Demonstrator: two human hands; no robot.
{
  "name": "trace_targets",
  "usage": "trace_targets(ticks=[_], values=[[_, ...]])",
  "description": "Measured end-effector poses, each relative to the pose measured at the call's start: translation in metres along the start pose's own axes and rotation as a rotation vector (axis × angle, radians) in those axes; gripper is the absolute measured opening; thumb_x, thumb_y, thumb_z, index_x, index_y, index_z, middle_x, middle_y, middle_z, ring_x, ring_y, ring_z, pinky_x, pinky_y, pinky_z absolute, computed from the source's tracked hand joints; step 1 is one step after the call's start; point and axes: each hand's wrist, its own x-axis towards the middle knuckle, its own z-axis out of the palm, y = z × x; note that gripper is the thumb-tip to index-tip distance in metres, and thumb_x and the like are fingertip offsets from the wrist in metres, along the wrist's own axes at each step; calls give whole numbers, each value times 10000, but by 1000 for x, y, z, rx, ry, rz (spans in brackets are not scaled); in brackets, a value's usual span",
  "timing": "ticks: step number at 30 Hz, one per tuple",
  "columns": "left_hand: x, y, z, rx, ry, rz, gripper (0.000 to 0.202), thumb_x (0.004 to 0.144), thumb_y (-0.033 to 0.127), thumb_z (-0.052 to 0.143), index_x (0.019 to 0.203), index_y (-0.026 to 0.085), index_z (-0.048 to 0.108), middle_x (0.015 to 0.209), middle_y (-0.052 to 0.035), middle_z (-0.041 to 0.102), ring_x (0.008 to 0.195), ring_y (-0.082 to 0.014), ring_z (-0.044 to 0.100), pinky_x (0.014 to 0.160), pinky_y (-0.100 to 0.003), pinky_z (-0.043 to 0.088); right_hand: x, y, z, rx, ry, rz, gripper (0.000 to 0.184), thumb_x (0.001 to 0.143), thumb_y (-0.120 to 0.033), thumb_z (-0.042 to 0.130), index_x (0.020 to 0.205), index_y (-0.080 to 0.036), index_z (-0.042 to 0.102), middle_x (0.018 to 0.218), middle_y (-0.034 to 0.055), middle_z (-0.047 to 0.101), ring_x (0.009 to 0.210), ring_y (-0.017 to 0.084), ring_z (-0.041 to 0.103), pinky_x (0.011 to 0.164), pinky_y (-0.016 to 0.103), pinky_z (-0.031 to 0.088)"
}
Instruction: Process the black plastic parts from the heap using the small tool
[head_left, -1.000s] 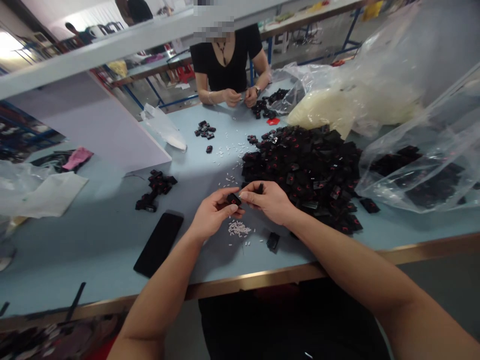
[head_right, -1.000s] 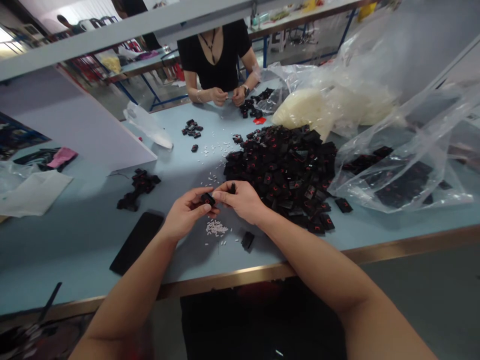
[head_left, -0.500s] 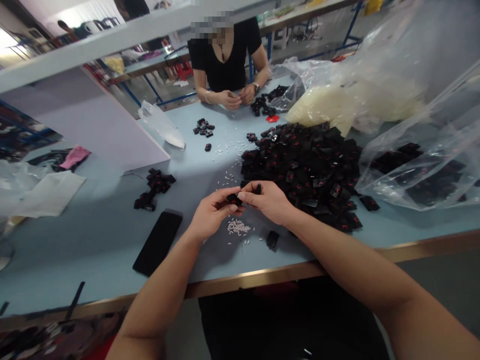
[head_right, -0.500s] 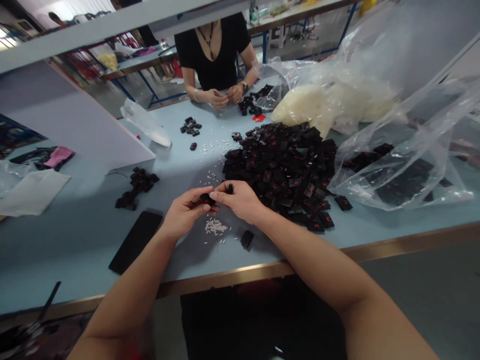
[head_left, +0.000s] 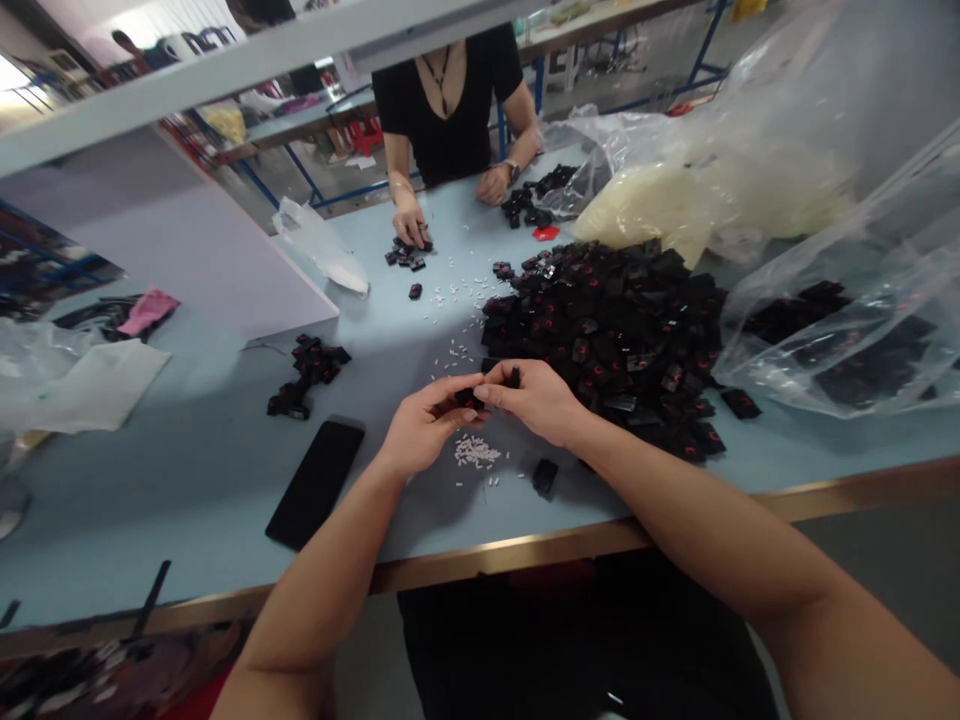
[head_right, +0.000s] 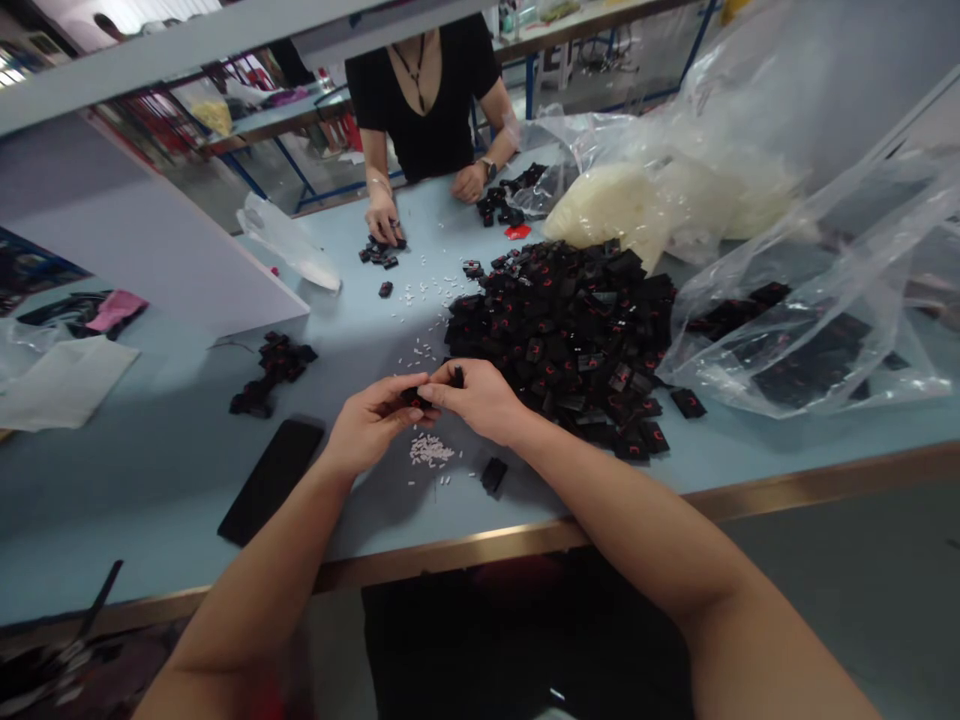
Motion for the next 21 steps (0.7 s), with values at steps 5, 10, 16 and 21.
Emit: trace_targets(ticks=[5, 10, 16, 21], values=[[0, 0, 1, -10, -3, 16, 401, 795, 229, 730, 1194, 233, 697, 1005, -44, 738, 842, -205, 743, 793, -381, 638, 0, -1, 0, 67, -39, 57, 345, 702, -472, 764, 715, -172, 593, 610, -19, 570, 558, 107, 452, 551, 271, 345], [0, 3, 4, -11, -7, 19, 398, 786, 231, 742, 1182, 240, 709, 998, -40, 739, 813, -194, 744, 776, -367, 644, 1, 1, 2, 165, -19, 103, 409, 626, -506, 828, 698, -175, 597, 573, -45, 528, 517, 86, 397, 511, 260, 294], [-1, 5, 5, -32, 13, 11, 408, 765, 253, 760, 1170, 222, 714, 1019, -60, 745, 790, -208, 745, 755, -388, 647, 3, 4, 2, 237, 0, 114, 430, 589, -516, 856, 681, -171, 617, 591, -44, 528, 521, 81, 391, 502, 258, 294], [0, 4, 6, -81, 30, -11, 428, 745, 251, 779, 1167, 215, 712, 1022, -65, 743, 773, -205, 742, 742, -386, 640, 2, 8, 3, 257, 9, 114, 461, 591, -554, 848, 693, -167, 618, 579, -54, 502, 503, 72, 357, 480, 249, 249]])
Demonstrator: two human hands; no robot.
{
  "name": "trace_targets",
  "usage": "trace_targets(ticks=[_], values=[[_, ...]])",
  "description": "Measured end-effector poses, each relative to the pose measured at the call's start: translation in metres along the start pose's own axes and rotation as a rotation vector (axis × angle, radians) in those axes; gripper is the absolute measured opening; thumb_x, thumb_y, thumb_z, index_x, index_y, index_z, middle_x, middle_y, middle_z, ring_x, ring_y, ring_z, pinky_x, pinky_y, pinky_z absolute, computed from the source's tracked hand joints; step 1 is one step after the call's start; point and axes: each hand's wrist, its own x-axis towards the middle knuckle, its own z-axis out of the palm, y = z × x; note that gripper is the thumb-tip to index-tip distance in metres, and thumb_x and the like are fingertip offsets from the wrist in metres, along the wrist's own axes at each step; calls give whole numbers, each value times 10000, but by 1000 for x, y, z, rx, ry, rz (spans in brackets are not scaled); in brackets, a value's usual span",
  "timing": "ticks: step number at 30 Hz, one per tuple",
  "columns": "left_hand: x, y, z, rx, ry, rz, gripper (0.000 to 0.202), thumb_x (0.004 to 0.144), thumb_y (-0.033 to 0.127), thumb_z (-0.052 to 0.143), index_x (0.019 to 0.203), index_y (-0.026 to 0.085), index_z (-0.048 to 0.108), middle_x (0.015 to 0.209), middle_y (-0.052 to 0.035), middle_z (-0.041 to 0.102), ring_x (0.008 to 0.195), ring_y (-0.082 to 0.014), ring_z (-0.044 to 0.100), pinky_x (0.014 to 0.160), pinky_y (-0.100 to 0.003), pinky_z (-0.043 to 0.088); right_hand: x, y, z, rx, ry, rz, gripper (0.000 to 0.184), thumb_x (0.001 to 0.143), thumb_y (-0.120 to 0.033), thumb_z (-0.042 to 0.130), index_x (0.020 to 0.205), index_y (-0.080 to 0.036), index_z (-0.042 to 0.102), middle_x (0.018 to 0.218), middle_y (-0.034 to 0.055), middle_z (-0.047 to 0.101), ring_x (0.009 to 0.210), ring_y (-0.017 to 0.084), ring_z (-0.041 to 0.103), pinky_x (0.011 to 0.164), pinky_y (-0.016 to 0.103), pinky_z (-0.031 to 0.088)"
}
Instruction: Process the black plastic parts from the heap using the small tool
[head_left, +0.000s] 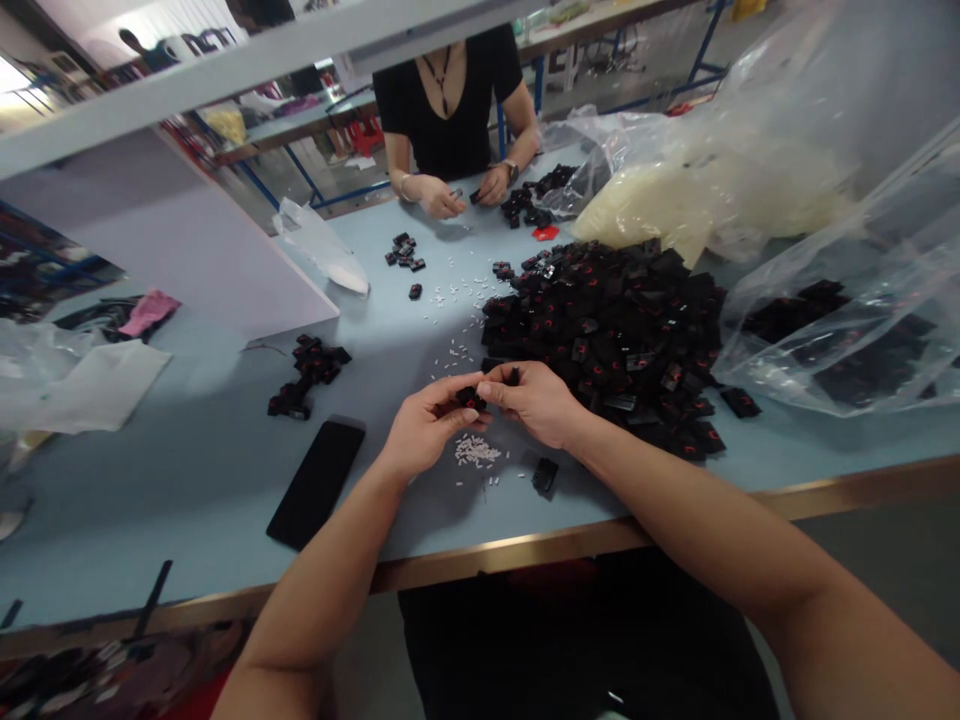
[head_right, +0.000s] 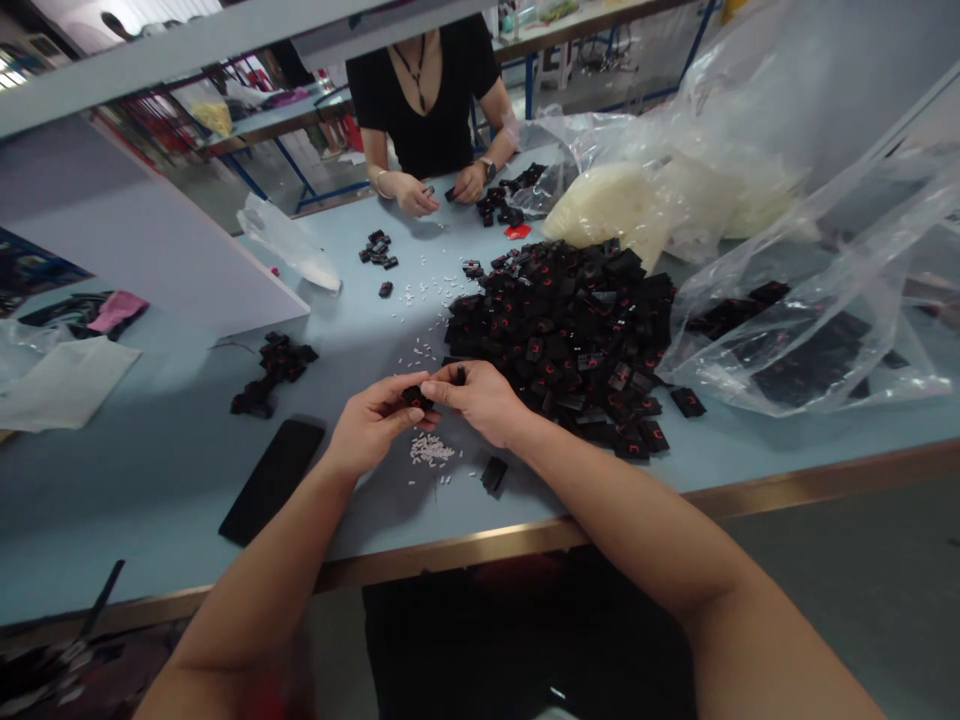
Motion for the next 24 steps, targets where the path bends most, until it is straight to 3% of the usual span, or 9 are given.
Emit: trace_targets(ticks=[7, 13, 24], values=[[0, 1, 4, -87, 6, 10, 484, 727, 319, 814, 1178, 192, 694, 915, -57, 745, 745, -209, 742, 698, -355, 636, -2, 4, 4, 67, 8, -8, 447, 622, -534, 842, 731, -169, 609, 635, -42, 537, 552, 85, 430, 533, 248, 331], [-1, -3, 3, -168, -8, -9, 460, 740, 263, 814, 1180, 216, 687, 934, -50, 747, 776, -202, 744, 713, -337, 635, -1, 5, 5, 124, -2, 9, 460, 592, -530, 865, 722, -177, 599, 648, -39, 550, 573, 97, 478, 574, 269, 407], [-1, 1, 5, -165, -21, -1, 436, 746, 249, 809, 1166, 221, 693, 931, -43, 746, 757, -196, 742, 697, -342, 637, -1, 6, 6, 146, -2, 3, 462, 578, -512, 880, 715, -174, 595, 617, -48, 544, 517, 83, 463, 504, 251, 373]])
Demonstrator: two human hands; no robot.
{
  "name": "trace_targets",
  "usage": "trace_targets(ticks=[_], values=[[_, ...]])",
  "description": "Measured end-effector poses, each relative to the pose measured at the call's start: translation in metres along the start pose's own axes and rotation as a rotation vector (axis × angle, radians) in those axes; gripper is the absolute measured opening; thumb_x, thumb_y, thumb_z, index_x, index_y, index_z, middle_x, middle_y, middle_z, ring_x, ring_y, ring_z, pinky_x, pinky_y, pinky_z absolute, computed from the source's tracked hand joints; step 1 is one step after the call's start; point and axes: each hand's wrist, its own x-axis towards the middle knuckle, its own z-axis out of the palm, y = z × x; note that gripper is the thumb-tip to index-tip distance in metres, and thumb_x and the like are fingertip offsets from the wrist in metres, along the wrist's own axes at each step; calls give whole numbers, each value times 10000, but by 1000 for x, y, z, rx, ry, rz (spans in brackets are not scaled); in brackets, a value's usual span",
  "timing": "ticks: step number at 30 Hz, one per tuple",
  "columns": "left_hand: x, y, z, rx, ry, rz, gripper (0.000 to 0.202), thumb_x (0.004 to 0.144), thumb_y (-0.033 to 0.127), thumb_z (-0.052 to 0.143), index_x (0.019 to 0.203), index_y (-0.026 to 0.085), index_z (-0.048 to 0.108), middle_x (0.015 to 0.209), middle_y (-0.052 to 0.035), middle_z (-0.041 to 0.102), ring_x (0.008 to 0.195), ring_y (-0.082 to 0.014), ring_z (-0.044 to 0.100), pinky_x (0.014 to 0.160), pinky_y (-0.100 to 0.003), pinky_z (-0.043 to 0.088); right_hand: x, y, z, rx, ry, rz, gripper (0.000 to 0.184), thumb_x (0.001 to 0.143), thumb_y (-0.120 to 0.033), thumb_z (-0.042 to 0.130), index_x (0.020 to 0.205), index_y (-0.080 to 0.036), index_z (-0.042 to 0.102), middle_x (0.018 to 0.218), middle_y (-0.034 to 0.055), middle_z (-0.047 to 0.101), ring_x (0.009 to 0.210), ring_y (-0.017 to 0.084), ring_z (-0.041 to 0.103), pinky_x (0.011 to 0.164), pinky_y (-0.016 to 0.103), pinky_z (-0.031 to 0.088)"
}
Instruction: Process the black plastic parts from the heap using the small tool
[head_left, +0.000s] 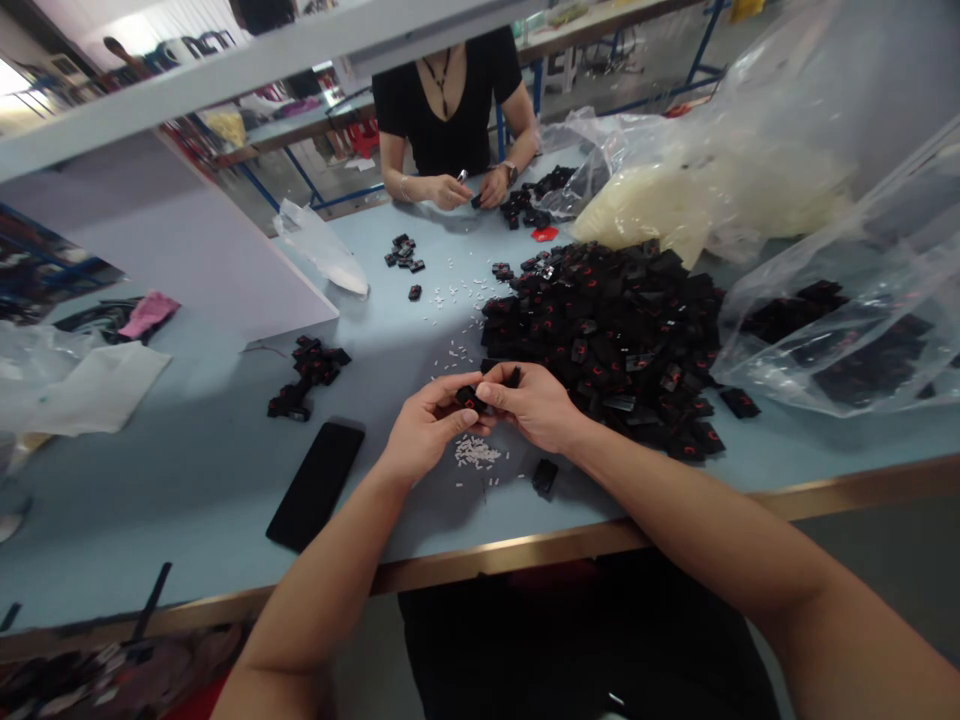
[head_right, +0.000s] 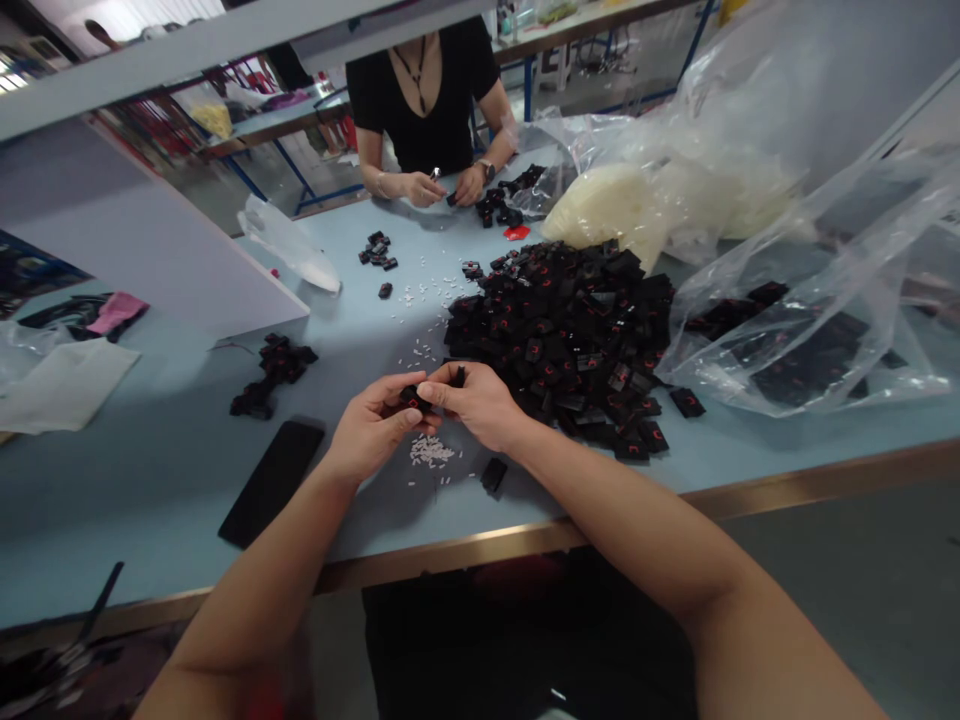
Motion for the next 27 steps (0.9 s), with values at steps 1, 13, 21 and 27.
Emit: trace_targets(ticks=[1, 13, 21, 27], values=[[0, 0, 0, 0, -4, 2, 434, 748, 248, 808, 1166, 228, 693, 935, -41, 746, 762, -197, 743, 697, -344, 638, 0, 0, 0, 10, -8, 1, 463, 574, -507, 884, 712, -174, 594, 618, -46, 551, 519, 85, 477, 506, 251, 382], [-2, -1, 0, -27, -23, 9, 421, 750, 251, 811, 1155, 239, 697, 949, -44, 753, 772, -204, 746, 695, -345, 639, -3, -2, 4, 81, -44, -18, 467, 566, -474, 902, 723, -174, 580, 591, -50, 579, 485, 91, 531, 488, 247, 425], [-3, -2, -2, -4, -41, 0, 417, 754, 251, 807, 1157, 227, 705, 921, -51, 751, 781, -219, 749, 711, -358, 643, -3, -6, 1, 62, -153, -17, 466, 584, -470, 899, 727, -182, 562, 558, -51, 585, 483, 100, 534, 504, 263, 447], [-3, 2, -1, 19, -57, 13, 373, 760, 228, 800, 1125, 234, 719, 919, -44, 754, 776, -205, 750, 709, -344, 648, -1, -6, -3, 55, -202, 43, 488, 570, -473, 912, 729, -171, 562, 566, -32, 605, 517, 111, 548, 524, 265, 438]])
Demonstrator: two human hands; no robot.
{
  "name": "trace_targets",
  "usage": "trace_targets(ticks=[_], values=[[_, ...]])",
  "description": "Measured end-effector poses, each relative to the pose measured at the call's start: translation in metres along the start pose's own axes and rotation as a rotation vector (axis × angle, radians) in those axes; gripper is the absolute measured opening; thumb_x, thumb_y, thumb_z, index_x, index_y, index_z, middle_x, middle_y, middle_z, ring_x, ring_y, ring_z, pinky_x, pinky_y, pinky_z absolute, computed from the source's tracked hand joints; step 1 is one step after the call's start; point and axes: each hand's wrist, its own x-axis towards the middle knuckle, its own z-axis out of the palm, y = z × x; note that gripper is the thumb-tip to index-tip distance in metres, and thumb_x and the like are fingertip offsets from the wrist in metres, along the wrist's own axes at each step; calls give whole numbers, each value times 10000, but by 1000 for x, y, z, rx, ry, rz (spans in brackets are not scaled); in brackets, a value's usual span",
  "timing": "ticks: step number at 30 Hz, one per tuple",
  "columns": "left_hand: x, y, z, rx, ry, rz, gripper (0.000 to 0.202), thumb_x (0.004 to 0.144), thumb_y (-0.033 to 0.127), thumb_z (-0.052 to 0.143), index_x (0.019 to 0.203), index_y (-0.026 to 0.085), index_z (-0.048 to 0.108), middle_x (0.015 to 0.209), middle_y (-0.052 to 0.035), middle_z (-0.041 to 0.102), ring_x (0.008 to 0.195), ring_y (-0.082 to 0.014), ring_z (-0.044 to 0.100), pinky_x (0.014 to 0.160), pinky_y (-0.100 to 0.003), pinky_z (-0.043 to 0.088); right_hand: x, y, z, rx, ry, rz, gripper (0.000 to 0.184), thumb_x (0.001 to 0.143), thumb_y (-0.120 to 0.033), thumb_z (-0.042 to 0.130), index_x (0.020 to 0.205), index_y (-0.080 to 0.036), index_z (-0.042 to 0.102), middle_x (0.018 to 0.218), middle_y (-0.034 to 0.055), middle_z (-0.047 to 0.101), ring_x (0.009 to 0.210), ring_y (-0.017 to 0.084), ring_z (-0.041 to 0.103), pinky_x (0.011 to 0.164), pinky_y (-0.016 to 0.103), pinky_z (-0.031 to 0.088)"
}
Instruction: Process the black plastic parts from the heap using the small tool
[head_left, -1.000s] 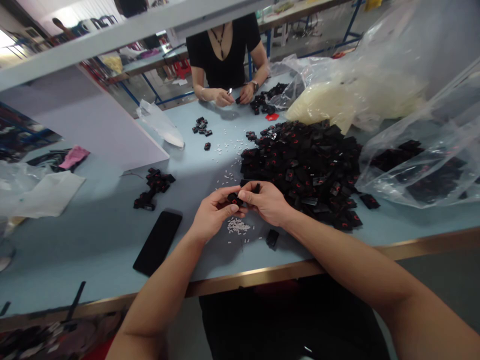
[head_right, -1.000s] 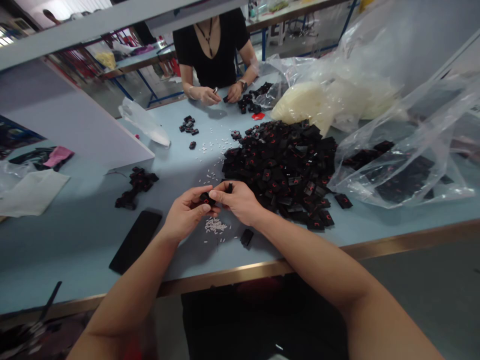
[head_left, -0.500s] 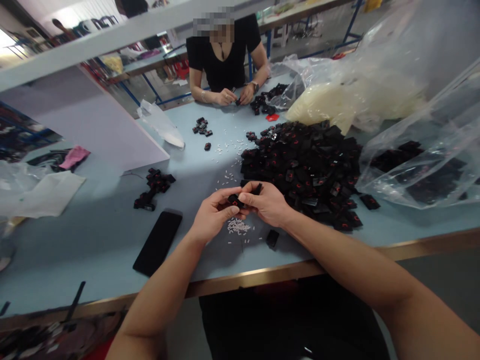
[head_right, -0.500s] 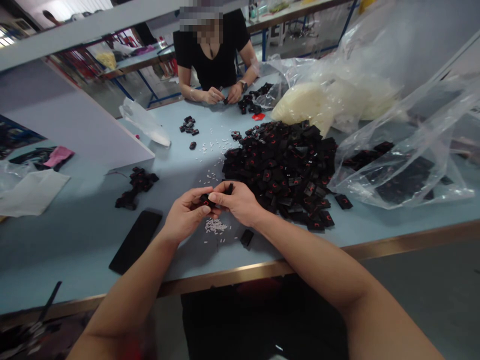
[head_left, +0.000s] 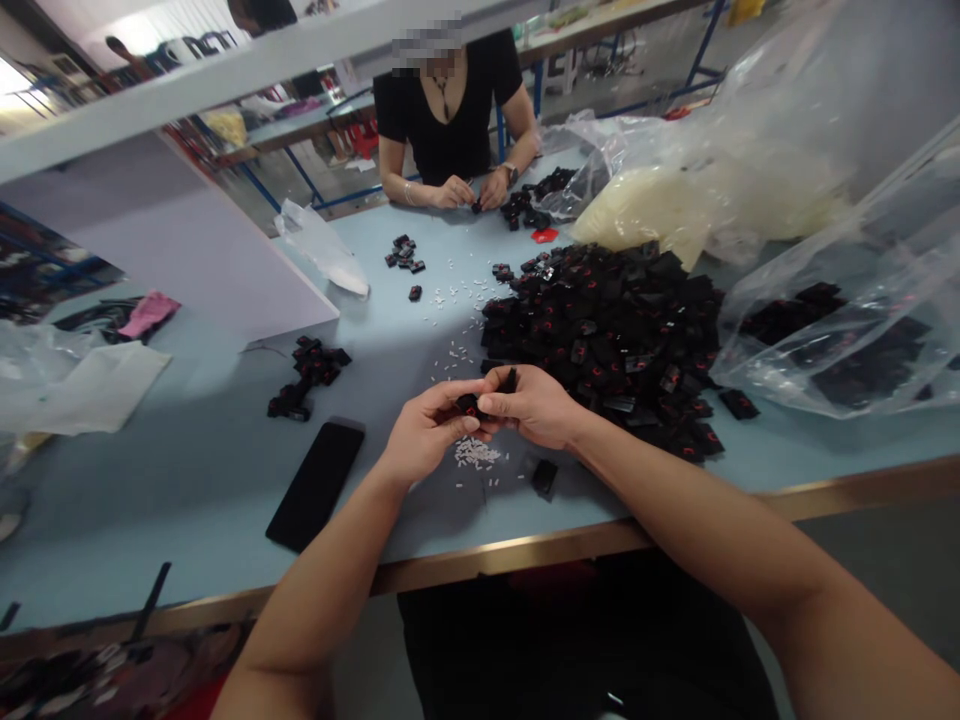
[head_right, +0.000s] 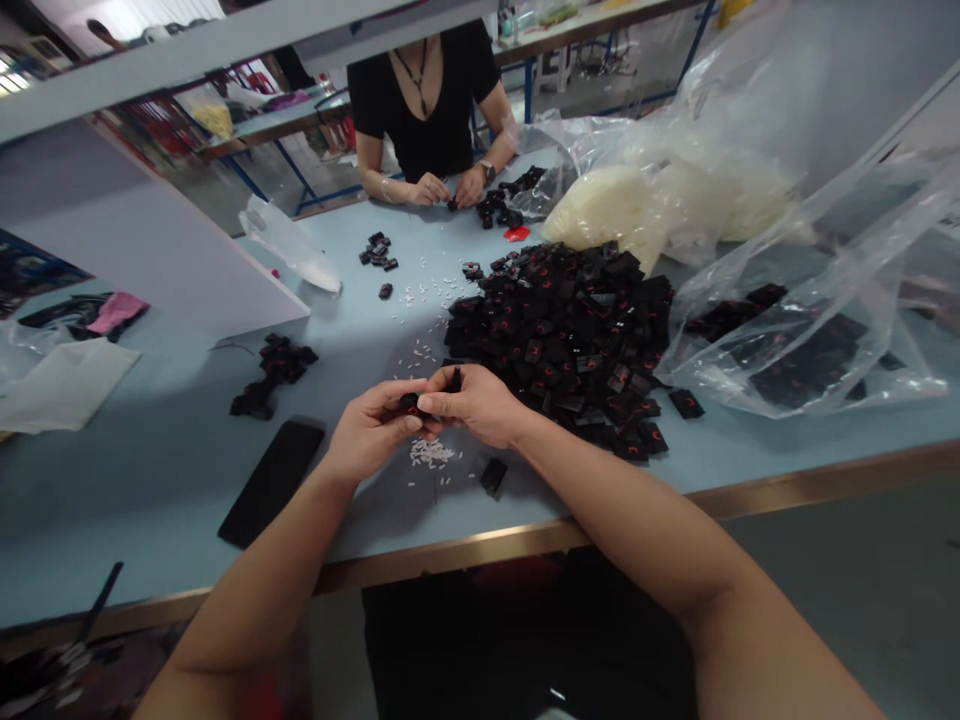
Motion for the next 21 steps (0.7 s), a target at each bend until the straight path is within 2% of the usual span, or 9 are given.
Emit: trace_targets(ticks=[7, 11, 21], values=[[0, 1, 0, -10, 6, 9, 394, 765, 216, 795, 1150, 233, 713, 879, -39, 754, 762, -208, 749, 700, -342, 646, 0, 0, 0, 20, 11, 27, 489, 586, -494, 903, 705, -165, 561, 557, -32, 597, 491, 93, 520, 508, 250, 411], [-1, 0, 0, -32, 1, -5, 414, 759, 214, 800, 1162, 214, 706, 849, -39, 751, 742, -208, 748, 691, -347, 644, 0, 1, -1, 67, -19, 34, 491, 582, -480, 912, 714, -163, 562, 580, -24, 617, 508, 103, 551, 527, 256, 435], [-3, 4, -1, -28, 12, -39, 378, 751, 193, 793, 1121, 184, 719, 885, -56, 767, 735, -209, 747, 673, -329, 631, 3, 5, -2, 36, -33, 61, 498, 573, -456, 921, 746, -161, 559, 592, -9, 629, 525, 115, 566, 526, 243, 391]])
